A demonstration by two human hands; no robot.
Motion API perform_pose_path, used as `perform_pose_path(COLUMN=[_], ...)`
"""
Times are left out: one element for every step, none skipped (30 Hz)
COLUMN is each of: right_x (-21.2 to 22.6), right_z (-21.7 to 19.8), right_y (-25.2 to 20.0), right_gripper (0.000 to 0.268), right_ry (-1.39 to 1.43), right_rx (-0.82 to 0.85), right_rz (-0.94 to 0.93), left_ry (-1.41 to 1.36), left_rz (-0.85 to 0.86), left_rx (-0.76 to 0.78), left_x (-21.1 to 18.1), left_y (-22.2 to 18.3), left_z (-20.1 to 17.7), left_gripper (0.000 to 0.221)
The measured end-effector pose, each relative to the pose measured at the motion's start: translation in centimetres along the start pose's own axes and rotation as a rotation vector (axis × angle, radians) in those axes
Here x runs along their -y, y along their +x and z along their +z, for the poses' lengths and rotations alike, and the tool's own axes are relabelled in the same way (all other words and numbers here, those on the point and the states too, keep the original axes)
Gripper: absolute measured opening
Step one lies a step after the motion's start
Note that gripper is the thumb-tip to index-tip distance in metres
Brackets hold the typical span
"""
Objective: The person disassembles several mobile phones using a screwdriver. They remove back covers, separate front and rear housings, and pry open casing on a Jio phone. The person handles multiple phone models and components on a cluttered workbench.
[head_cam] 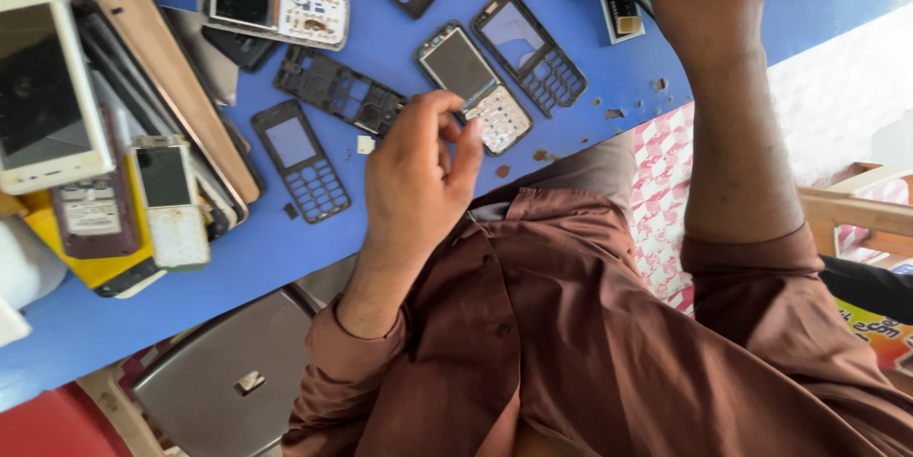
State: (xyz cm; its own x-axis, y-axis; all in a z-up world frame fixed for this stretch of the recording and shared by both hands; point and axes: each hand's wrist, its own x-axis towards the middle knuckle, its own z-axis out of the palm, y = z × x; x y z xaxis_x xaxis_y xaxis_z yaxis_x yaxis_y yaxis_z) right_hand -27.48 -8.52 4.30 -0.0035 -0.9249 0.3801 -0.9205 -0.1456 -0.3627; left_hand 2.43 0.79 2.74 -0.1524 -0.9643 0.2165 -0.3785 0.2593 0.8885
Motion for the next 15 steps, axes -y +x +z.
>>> perform_pose_path(right_x=[0.5,1.0,1.4,1.8,2.0,2.0,1.9,1.6,1.2,0.7,0.1,-0.4,-0.7,-1.1,-1.4], right_z=[-0.8,-2.0,-3.1,-3.8,-4.4,-4.7,-4.9,-4.8,-4.7,-4.4,-4.0,-3.7,-3.3,-2.9,-2.5], right_y=[0.0,-0.5,-0.9,-1.2,-1.5,-1.6,-1.6,-1.7,-1.8,-1.7,-1.6,-1.3,-1.2,-1.3,-1.3], right_gripper=[0.029,0.030,0.032,0.033,0.036,0.040,0.038,0.036,0.034,0.031,0.029,0.027,0.025,0.024,0.021], right_ry=[0.016,0.044,0.073,0.084,0.094,0.110,0.071,0.036,0.000,0.008,0.015,0.020,0.002,-0.015,-0.020], right_rx=[0.024,0.031,0.037,0.029,0.022,0.017,0.026,0.037,0.048,0.066,0.083,0.100,0.072,0.046,0.028], right_rz=[0.055,0.066,0.077,-0.027,-0.131,-0.235,-0.268,-0.301,-0.333,-0.322,-0.311,-0.308,-0.328,-0.348,-0.353], left_ry=[-0.009,-0.021,-0.016,-0.010,-0.003,0.000,0.004,0.010,0.019,0.028,0.037,0.043,0.049,0.056,0.045], left_rz=[-0.010,-0.009,0.015,0.033,0.052,0.058,0.063,0.065,0.067,0.068,0.070,0.076,0.081,0.085,0.088], left_rx=[-0.001,0.000,0.007,0.017,0.027,0.040,0.053,0.066,0.073,0.080,0.086,0.089,0.092,0.095,0.095], left_x=[-0.1,-0.2,-0.3,-0.4,-0.4,-0.4,-0.5,-0.5,-0.6,-0.5,-0.5,-0.6,-0.6,-0.6,-0.6], left_y=[-0.1,0.2,0.4,0.4,0.5,0.7,0.8,0.7,0.7,0.8,0.9,0.9,0.9,0.9,0.8], left_z=[0.0,0.0,0.0,-0.1,0.0,0.0,0.1,0.2,0.3,0.5,0.5,0.5,0.4,0.3,0.3], left_gripper=[0.025,0.025,0.025,0.025,0.025,0.025,0.025,0.024,0.024,0.024,0.023,0.023,0.023,0.022,0.023])
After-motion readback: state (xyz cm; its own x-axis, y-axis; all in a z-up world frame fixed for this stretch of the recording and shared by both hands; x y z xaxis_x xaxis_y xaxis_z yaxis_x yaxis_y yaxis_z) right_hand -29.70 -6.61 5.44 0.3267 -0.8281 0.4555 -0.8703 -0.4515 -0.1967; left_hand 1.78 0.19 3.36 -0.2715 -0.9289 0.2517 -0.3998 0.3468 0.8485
